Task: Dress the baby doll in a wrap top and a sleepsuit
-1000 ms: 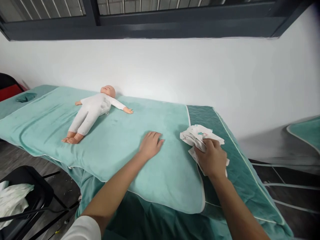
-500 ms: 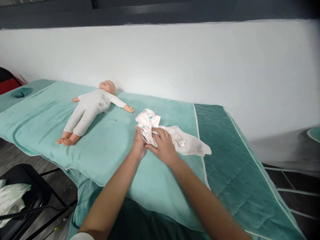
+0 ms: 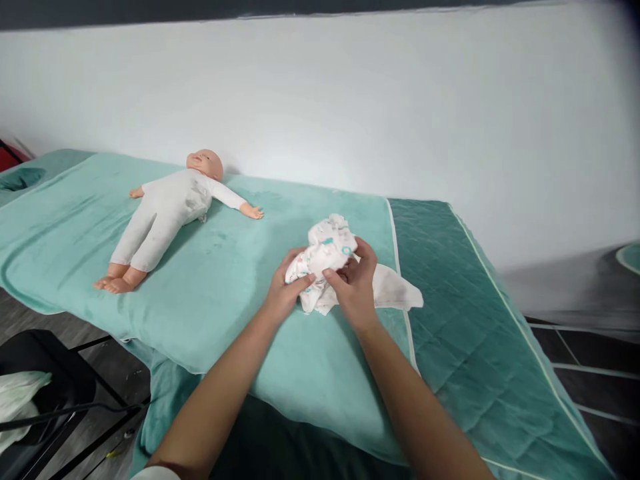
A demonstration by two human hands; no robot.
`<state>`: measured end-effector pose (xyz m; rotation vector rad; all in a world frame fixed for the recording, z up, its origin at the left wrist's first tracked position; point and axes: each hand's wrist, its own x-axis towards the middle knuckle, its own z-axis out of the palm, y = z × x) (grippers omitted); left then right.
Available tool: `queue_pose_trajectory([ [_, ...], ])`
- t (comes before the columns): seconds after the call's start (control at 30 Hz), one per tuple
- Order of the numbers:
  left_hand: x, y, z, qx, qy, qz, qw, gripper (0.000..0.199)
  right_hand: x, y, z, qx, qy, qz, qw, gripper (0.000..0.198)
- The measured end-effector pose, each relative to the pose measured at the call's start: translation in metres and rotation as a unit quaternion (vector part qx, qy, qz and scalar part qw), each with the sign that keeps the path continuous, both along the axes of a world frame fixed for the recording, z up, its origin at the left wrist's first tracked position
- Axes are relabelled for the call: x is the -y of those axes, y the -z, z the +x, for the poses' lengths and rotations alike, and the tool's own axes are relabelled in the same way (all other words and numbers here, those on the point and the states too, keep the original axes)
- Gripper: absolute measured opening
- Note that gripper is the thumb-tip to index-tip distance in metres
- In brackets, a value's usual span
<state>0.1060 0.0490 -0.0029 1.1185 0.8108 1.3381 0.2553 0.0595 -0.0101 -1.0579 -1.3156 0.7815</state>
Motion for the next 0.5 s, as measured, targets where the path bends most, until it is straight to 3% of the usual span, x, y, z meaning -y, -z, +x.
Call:
queue_pose_trajectory([
  [0.07,0.004,-0.005,-0.001,-0.039,0.044,0.012,0.998,0.042,0.000,-0.001,0.004,0.010,-0.014,0.005,1.000,0.075],
  [0.2,0.006,-0.006,0.002,-0.026,0.064,-0.007,0.998,0.042,0.000,-0.003,0.009,0.027,-0.024,0.018,0.999,0.044],
  [0.4,-0.002,0.007,0.010,0.070,-0.006,-0.068,0.995,0.049,0.000,0.000,0.010,0.001,-0.006,0.043,0.999,0.030],
  [0.5,-0.007,0.005,0.008,0.153,-0.050,-0.080,0.984,0.049,0.000,-0.001,0.013,-0.047,0.029,0.025,0.998,0.032],
])
